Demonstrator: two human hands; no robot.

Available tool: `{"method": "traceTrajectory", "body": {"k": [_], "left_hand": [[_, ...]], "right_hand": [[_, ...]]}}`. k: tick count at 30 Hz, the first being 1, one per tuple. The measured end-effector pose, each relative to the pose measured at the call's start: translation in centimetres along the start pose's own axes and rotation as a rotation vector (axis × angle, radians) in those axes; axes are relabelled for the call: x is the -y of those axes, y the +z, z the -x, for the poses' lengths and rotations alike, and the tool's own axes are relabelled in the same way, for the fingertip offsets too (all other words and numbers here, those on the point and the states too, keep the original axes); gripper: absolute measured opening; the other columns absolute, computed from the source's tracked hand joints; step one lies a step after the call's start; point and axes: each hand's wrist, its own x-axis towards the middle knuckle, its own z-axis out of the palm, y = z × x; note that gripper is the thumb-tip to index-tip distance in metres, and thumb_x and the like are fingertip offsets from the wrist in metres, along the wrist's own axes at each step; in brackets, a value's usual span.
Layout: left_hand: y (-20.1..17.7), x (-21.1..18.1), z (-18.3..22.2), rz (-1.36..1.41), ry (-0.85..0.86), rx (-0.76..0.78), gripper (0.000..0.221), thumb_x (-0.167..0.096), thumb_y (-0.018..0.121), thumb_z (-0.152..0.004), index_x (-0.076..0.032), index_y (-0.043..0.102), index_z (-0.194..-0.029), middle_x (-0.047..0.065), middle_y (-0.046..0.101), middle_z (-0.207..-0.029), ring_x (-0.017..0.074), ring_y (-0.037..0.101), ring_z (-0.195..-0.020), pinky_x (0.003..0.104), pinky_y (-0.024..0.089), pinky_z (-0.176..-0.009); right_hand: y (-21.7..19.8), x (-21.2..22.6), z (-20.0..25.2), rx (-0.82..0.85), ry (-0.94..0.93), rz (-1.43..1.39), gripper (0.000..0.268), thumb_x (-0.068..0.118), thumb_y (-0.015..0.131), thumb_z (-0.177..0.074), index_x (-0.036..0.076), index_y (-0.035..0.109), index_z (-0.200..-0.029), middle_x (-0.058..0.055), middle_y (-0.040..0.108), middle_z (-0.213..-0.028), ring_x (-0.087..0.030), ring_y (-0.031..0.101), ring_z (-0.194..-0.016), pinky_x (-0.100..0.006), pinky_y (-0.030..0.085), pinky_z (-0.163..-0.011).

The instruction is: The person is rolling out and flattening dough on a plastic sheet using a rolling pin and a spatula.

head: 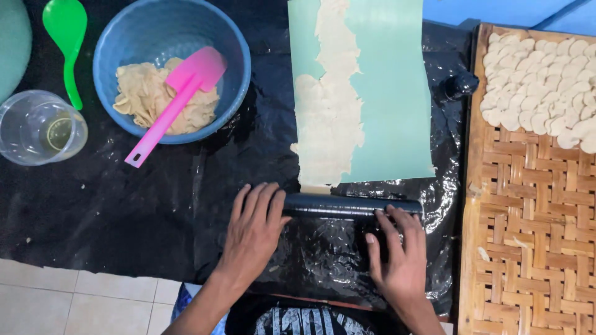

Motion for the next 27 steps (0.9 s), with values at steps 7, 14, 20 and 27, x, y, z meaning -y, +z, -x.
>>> {"method": "traceTrajectory", "body": {"k": [7, 14, 20, 27], "left_hand": [[-1.1, 0.8, -1.8, 0.059, 0.109, -0.006, 0.045, -0.023, 0.073, -0.090, 0.001, 0.060, -0.127, 0.017, 0.061, -0.126, 0.0354, 0.057, -0.120, 0.050, 0.044, -0.104], [-0.4, 0.2, -4.2, 0.068, 0.049, 0.023, 0.050, -0.023, 0.069, -0.092, 0.001, 0.058, -0.135, 0.018, 0.061, -0.127, 0.0352, 0.055, -0.121, 0.051, 0.041, -0.106], [2.4, 0.7, -7.5, -0.028, -0.079, 0.040, 0.064, -0.034, 0.053, -0.100, 0.009, 0.045, -0.147, 0.025, 0.042, -0.154, 0.0369, 0.035, -0.147, 0.062, 0.020, -0.119], [3.2, 3.8, -13.1, -0.087, -0.109, 0.018, 0.064, -0.038, 0.042, -0.108, 0.007, 0.038, -0.155, 0.021, 0.031, -0.166, 0.0369, 0.022, -0.156, 0.063, 0.012, -0.123]], "right_hand": [[-1.4, -1.2, -5.1, -0.063, -0.026, -0.093, 0.034, 0.016, 0.069, -0.095, 0.000, 0.064, -0.125, -0.019, 0.063, -0.124, -0.035, 0.061, -0.120, -0.054, 0.042, -0.119], [0.4, -3.0, -10.4, 0.034, -0.004, 0.031, 0.038, 0.023, 0.064, -0.101, 0.004, 0.065, -0.133, -0.019, 0.063, -0.125, -0.037, 0.058, -0.116, -0.049, 0.045, -0.101], [3.6, -5.3, -14.2, 0.123, -0.065, 0.199, 0.055, 0.036, 0.043, -0.109, 0.005, 0.049, -0.154, -0.029, 0.041, -0.157, -0.046, 0.040, -0.141, -0.054, 0.034, -0.113], [4.3, -5.2, -20.4, 0.178, 0.003, 0.132, 0.065, 0.042, 0.035, -0.111, 0.000, 0.036, -0.161, -0.036, 0.026, -0.164, -0.052, 0.021, -0.153, -0.055, 0.018, -0.124]]}}
